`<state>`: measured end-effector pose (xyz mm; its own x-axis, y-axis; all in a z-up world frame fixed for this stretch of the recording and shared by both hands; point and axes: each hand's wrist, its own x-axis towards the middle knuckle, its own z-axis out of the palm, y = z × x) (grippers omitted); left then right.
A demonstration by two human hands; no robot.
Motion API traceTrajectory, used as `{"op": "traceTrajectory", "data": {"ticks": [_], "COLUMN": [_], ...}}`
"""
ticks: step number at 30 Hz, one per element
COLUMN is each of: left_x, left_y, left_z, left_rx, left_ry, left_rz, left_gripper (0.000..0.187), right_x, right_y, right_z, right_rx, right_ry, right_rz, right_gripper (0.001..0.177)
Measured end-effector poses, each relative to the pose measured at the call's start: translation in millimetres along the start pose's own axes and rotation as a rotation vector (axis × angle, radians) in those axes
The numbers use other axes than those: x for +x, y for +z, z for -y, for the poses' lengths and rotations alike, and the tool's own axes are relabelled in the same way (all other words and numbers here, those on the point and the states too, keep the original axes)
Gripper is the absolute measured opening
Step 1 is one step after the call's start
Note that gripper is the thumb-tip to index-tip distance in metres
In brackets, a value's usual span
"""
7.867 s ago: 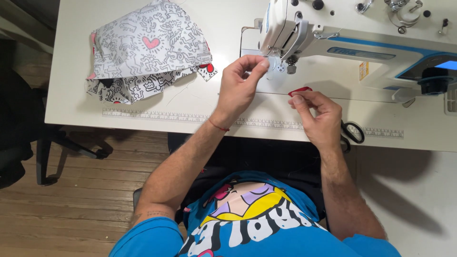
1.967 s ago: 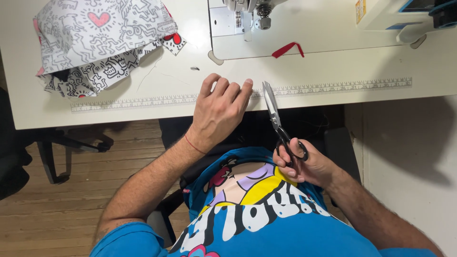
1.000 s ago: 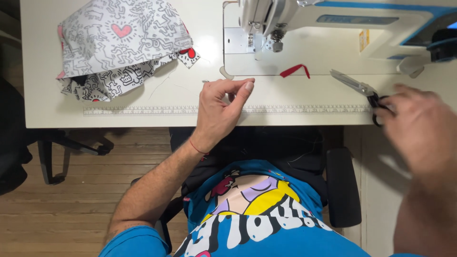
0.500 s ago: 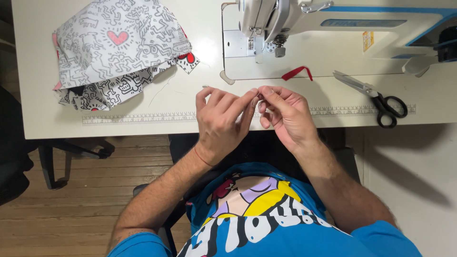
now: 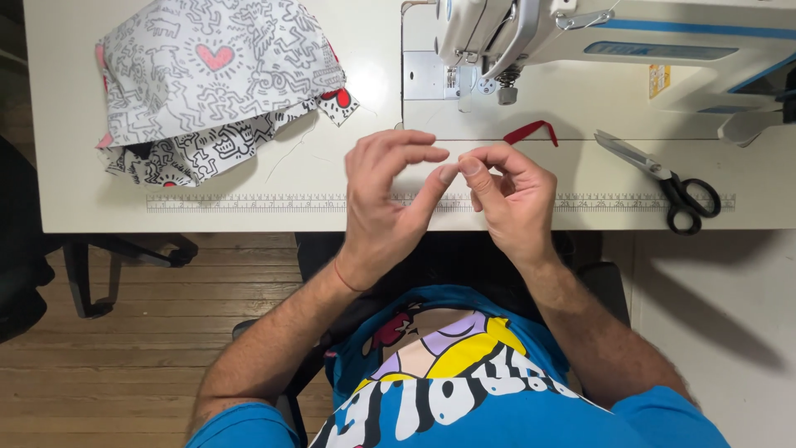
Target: Sewing fabric components together using an industrial sewing machine
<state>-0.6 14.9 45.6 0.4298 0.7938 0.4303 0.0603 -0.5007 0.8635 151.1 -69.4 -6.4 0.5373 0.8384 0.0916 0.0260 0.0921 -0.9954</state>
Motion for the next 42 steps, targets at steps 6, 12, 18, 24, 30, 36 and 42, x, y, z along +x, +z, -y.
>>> {"op": "traceTrajectory", "data": {"ticks": [6,12,18,24,30,36,42], "left_x": [1.0,3.5,19.9,75.0,86.5,85.3,85.3], "left_y": [6.7,8.2,11.3,16.9,35.1,42.0,44.8], "left_z": [6.2,10.2,31.3,118.5,111.9,115.8,114.1], "left_rx": [-0.301,-0.291,-0.205,0.379,0.391,0.430,0.470], "left_ry": [-0.261,-0.276,-0.147,0.204,0.150,0.161,0.174], "left_rz": [0.135,0.139,0.133,0.206,0.259,0.240,0.235], "left_gripper": [0.016,0.010,0.007,0.011,0.014,0.021,0.024], "right_x": [-3.0,-3.7,12.3,67.7,111.5,116.3,123.1], "right_y": [9.9,7.8,-3.0,-55.3,-66.7,-46.4,-66.8], "right_z": [19.0,22.4,28.5,26.5,-40.3,-32.6,-79.2], "right_rx": [-0.138,-0.292,-0.319,-0.688,-0.731,-0.674,-0.866], "right_ry": [-0.124,-0.145,-0.116,-0.026,0.043,-0.133,-0.047], "right_rz": [-0.036,-0.017,0.140,0.143,0.089,0.123,0.076], "right_gripper": [0.006,0.008,0.016,0.020,0.038,0.019,0.018]}}
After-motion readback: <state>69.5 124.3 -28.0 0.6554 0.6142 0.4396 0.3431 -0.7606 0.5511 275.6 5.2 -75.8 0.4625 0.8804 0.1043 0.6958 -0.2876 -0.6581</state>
